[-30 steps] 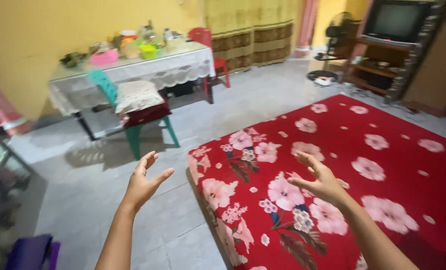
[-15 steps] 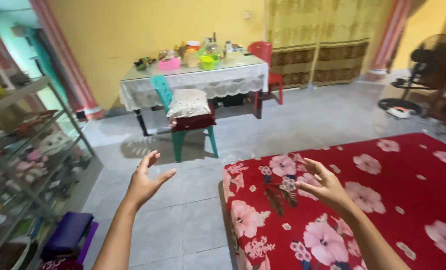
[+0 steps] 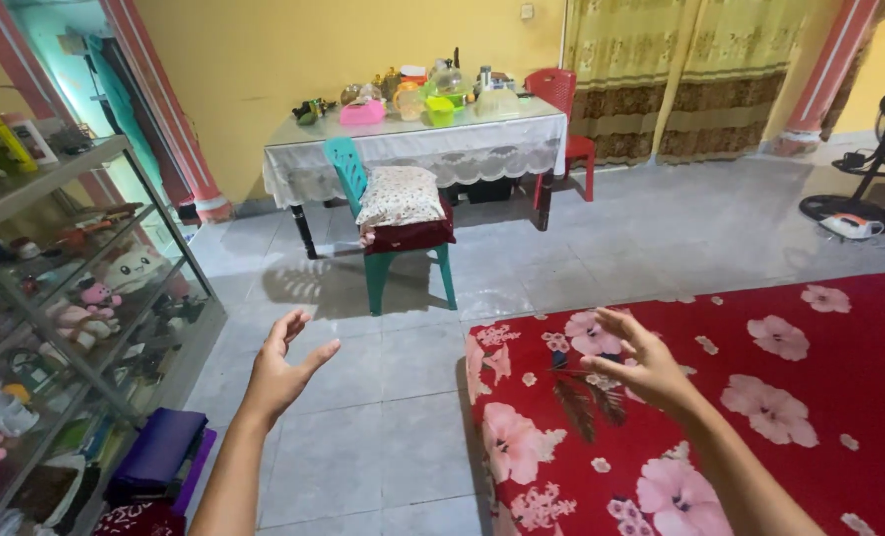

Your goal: Putting pillowcases on pillows and smoothing a mattress on the floor.

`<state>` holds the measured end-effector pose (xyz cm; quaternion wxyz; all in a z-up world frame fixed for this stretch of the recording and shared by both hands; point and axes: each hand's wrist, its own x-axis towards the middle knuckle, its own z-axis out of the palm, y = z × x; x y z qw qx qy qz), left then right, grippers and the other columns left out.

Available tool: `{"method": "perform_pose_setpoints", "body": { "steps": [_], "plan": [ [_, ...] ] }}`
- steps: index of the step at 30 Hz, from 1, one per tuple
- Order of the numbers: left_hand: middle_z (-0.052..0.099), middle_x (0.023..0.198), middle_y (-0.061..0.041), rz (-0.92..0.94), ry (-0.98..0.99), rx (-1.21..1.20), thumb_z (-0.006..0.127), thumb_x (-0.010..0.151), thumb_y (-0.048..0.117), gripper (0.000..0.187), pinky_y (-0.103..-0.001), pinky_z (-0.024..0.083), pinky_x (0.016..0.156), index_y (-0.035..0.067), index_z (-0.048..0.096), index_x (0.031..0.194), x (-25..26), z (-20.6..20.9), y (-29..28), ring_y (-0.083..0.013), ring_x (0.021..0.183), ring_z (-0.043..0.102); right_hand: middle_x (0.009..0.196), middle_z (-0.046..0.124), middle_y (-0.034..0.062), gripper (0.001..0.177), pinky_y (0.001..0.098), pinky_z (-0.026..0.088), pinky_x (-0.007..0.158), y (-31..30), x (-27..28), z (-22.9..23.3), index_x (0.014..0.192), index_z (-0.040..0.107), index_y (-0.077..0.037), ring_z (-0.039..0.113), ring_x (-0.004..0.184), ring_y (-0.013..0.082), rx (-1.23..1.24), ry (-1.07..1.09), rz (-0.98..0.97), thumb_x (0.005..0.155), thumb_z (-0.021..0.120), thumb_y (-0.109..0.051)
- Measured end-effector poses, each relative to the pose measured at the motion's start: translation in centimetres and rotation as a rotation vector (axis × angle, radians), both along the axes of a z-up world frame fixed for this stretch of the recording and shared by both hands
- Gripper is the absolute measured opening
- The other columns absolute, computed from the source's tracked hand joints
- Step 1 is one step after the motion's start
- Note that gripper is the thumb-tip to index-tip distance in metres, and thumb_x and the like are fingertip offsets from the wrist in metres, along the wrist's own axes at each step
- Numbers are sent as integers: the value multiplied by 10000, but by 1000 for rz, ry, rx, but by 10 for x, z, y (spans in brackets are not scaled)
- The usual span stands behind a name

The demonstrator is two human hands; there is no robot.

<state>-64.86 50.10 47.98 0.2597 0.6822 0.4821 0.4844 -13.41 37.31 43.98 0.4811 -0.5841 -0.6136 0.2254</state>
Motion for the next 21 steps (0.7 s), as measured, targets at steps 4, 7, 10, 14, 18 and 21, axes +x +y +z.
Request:
{"method": "perform_pose_setpoints", "body": {
  "steps": [4,7,10,14,18,21],
  "plan": [
    [530,1512,-147,12,22,-17,865,744,355,906,-399,357,1164,60,452,1494,-25,4,38,-248,1435,464,1532,524,112,903,523,361,1176,29,-28,10,1504,449,-135,476,1440,250,12,-15,-18,729,846,-371],
    [540,1505,-157,-23,-33,26,866,726,352,907,-401,378,1155,51,464,1481,-50,4,75,-251,1433,479,1548,506,101,905,519,334,1190,63,-52,21,1507,445,-143,455,1452,242,-11,-42,-34,730,847,-371],
    [545,1506,-160,-31,-17,43,866,729,362,903,-401,375,1163,50,469,1478,-80,11,104,-253,1432,481,1562,488,104,902,524,310,1200,95,-83,29,1512,439,-140,430,1468,240,-11,-21,-21,738,841,-368],
    [550,1509,-154,-21,-1,46,862,736,374,891,-395,373,1162,56,477,1474,-127,20,140,-251,1433,487,1572,474,107,908,534,294,1207,133,-126,32,1514,432,-136,403,1486,238,10,-14,-5,734,834,-369],
    [547,1516,-148,-3,-6,31,858,731,367,899,-399,367,1157,60,464,1479,-167,25,162,-252,1429,481,1577,458,113,922,542,282,1207,167,-162,23,1519,428,-133,395,1488,244,-15,-19,-18,727,840,-363],
    [556,1496,-161,3,-57,23,865,727,361,918,-402,378,1155,53,446,1484,-192,8,182,-251,1419,496,1580,458,108,916,539,290,1208,183,-181,22,1516,436,-136,399,1486,244,-61,-20,-24,727,840,-365]
  ]
}}
